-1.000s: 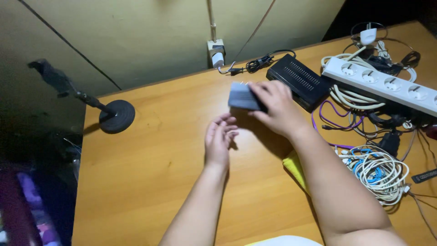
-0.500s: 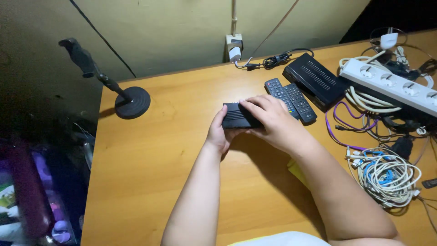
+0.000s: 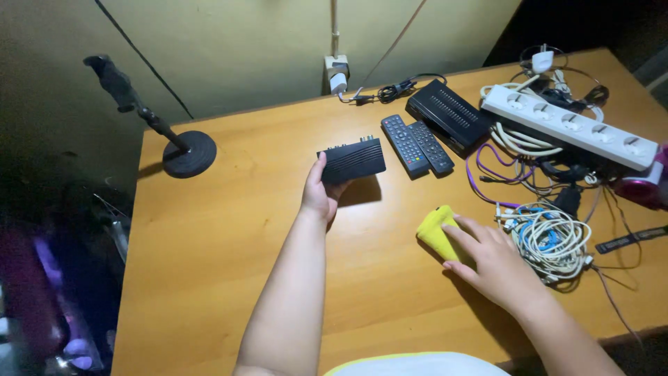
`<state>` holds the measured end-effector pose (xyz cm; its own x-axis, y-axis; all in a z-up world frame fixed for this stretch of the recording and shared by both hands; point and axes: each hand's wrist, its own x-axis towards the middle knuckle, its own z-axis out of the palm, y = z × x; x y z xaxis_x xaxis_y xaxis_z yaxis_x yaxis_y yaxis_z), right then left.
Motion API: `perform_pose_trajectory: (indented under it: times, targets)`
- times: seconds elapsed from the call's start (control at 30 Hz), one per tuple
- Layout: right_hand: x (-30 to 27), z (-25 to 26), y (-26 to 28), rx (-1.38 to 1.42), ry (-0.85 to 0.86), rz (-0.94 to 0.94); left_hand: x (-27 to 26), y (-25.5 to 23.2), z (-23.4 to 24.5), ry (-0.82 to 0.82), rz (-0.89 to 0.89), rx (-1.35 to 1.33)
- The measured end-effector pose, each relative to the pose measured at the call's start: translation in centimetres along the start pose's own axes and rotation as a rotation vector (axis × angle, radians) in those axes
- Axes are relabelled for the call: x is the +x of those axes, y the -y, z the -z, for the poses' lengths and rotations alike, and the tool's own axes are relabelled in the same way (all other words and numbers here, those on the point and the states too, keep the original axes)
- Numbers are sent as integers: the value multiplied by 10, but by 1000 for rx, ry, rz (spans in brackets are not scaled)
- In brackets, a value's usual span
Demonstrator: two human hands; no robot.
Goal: The person is tidying up a desk by coiling various electronic cables and placing them or other small items into a storage pouch.
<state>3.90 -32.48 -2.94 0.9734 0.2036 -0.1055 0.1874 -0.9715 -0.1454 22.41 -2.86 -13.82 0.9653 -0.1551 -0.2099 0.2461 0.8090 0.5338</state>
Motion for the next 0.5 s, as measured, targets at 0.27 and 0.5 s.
perform_pose_trajectory:
  times: [0.27,0.5]
  targets:
    - [-26,-46,-2,-102,-382,113,-9,4,4,16,-88,123]
    - [31,12,-22,137,-270,-119,-10,30,8,15,-246,522]
